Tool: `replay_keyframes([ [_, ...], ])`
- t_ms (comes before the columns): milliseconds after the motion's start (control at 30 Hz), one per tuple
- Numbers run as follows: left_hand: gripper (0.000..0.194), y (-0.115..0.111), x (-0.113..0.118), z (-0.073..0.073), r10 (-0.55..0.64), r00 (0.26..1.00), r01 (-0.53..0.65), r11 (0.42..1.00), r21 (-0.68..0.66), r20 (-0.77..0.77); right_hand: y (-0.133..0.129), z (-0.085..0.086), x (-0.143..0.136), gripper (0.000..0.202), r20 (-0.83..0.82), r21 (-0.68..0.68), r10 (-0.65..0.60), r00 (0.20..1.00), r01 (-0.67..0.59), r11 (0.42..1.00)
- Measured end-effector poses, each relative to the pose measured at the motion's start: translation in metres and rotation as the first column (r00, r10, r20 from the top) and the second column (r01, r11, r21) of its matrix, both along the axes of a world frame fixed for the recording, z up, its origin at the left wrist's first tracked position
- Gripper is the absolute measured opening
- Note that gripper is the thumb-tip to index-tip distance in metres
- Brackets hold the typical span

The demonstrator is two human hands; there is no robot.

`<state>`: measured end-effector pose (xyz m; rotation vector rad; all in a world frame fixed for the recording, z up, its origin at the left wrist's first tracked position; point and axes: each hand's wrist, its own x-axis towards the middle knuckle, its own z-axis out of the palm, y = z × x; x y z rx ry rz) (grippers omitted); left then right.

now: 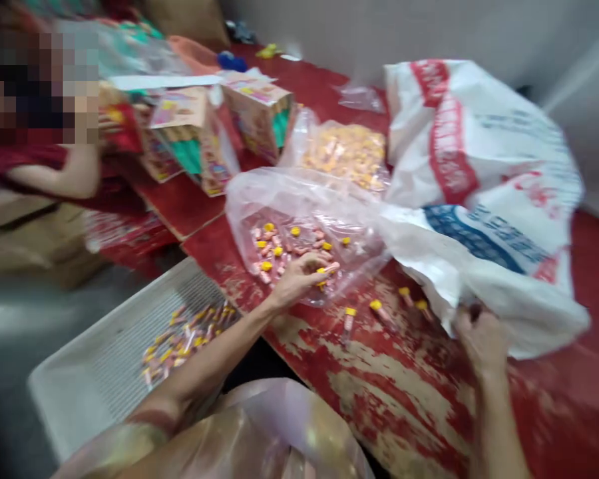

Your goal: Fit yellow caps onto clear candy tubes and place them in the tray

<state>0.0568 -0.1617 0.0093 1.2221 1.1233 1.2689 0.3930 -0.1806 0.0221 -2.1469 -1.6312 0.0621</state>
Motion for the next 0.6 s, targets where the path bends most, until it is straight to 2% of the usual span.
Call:
replay_keyframes([
  [67,0.021,-0.010,0.011,-0.002,-0.046,0.979,0.081,0.982,-0.171,0.200,-0.032,0.002,0.004,0.048,-0.133,0.058,-0.066,0.989,0.074,0.996],
  [100,0.023,-0.015,0.018,-0.002,-0.058,0.958,0.126,0.965,-0.228,0.282,-0.047,0.001,-0.003,0.052,-0.228,0.084,-0.028,0.973,0.048,0.995],
  [167,0.025,-0.028,0.033,-0.001,-0.105,0.917,0.223,0.935,-0.277,0.384,-0.069,-0.002,-0.025,0.046,-0.372,0.117,0.162,0.914,-0.127,0.985],
  [233,0.022,-0.040,0.046,0.002,-0.199,0.909,0.305,0.917,-0.258,0.367,-0.083,-0.005,-0.048,0.031,-0.382,0.118,0.363,0.850,-0.344,0.931],
  [300,0.017,-0.050,0.057,0.004,-0.274,0.923,0.335,0.917,-0.217,0.269,-0.090,-0.007,-0.064,0.027,-0.354,0.135,0.482,0.801,-0.467,0.874],
  [367,0.015,-0.056,0.064,0.004,-0.291,0.934,0.332,0.922,-0.200,0.207,-0.093,-0.007,-0.070,0.030,-0.341,0.162,0.548,0.764,-0.526,0.835],
  [467,0.024,-0.062,0.067,0.000,-0.277,0.924,0.341,0.910,-0.237,0.264,-0.095,-0.004,-0.068,0.033,-0.312,0.115,0.608,0.730,-0.606,0.787],
  [600,0.029,-0.064,0.067,-0.003,-0.189,0.931,0.264,0.939,-0.221,0.311,-0.097,-0.001,-0.061,0.029,-0.246,0.029,0.608,0.755,-0.621,0.783],
])
